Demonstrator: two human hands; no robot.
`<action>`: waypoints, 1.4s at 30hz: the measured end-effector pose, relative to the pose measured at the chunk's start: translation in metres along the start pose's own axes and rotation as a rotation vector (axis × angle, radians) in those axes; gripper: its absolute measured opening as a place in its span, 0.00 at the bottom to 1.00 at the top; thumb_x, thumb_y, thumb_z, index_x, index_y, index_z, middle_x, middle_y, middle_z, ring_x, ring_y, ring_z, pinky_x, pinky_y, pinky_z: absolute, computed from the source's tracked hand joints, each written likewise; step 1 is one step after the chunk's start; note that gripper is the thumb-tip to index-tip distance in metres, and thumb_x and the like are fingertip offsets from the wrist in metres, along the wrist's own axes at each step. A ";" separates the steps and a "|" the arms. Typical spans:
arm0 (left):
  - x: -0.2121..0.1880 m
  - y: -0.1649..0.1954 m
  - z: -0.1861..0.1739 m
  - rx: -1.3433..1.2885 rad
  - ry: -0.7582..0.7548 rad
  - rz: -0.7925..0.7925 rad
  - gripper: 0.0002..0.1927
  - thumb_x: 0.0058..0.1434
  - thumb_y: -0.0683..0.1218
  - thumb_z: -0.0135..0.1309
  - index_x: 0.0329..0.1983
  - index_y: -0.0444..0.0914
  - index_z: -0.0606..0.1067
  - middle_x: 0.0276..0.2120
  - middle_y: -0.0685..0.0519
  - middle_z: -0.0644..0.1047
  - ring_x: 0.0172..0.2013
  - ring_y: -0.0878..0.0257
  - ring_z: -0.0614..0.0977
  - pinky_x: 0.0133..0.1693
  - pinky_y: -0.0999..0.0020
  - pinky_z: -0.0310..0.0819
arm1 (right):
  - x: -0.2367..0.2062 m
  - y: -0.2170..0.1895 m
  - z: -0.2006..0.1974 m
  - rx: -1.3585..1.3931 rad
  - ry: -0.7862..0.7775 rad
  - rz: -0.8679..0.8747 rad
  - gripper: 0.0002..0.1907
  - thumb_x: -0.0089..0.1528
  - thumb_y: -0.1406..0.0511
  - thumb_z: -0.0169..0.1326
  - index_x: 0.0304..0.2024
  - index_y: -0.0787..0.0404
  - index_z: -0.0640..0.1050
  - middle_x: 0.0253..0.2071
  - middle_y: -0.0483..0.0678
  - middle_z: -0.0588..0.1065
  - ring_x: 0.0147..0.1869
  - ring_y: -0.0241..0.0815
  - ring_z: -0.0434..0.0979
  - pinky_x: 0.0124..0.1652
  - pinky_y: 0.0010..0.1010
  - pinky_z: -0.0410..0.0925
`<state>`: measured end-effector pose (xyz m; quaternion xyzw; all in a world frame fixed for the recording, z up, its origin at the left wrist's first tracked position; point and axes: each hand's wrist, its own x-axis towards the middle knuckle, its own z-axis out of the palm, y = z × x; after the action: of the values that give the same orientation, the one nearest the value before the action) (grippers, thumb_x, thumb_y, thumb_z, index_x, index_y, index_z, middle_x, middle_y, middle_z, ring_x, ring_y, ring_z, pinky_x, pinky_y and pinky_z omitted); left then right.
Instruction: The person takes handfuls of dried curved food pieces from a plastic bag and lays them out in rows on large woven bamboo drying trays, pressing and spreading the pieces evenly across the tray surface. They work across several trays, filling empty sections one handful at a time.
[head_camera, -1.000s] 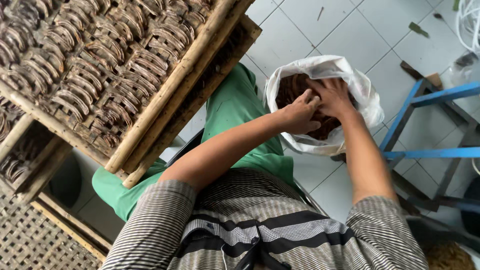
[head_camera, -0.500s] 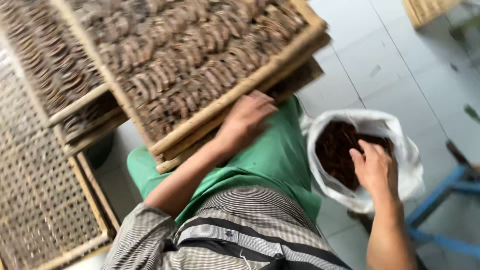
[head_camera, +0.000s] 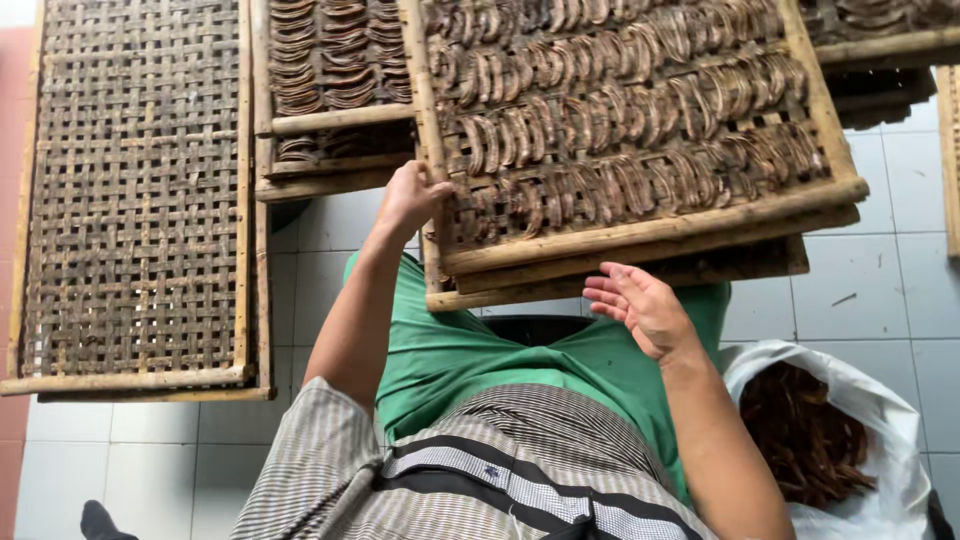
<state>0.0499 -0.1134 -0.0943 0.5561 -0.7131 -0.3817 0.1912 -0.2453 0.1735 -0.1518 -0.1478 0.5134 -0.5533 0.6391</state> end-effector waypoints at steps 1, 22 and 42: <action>0.003 0.000 -0.003 -0.008 0.004 0.020 0.21 0.56 0.47 0.69 0.46 0.31 0.76 0.36 0.44 0.83 0.35 0.59 0.84 0.39 0.62 0.78 | -0.002 -0.001 0.005 0.017 -0.017 0.013 0.26 0.68 0.58 0.50 0.63 0.69 0.68 0.54 0.60 0.76 0.55 0.51 0.80 0.52 0.39 0.74; 0.016 0.142 -0.036 -1.030 -0.451 0.104 0.34 0.61 0.51 0.62 0.59 0.30 0.57 0.35 0.43 0.76 0.28 0.55 0.82 0.26 0.60 0.83 | -0.042 -0.134 0.094 0.773 -0.182 -0.382 0.12 0.81 0.61 0.51 0.52 0.63 0.77 0.51 0.56 0.80 0.56 0.51 0.80 0.59 0.49 0.72; 0.273 0.183 0.069 -1.637 -0.465 -0.148 0.12 0.56 0.46 0.62 0.41 0.37 0.79 0.32 0.49 0.81 0.33 0.51 0.83 0.42 0.41 0.83 | -0.044 -0.178 -0.050 0.423 0.681 -0.343 0.23 0.70 0.58 0.44 0.63 0.62 0.71 0.58 0.50 0.77 0.58 0.48 0.79 0.59 0.44 0.68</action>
<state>-0.2009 -0.3301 -0.0409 0.1954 -0.1955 -0.8926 0.3561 -0.3788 0.1686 -0.0170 0.0941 0.5383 -0.7616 0.3483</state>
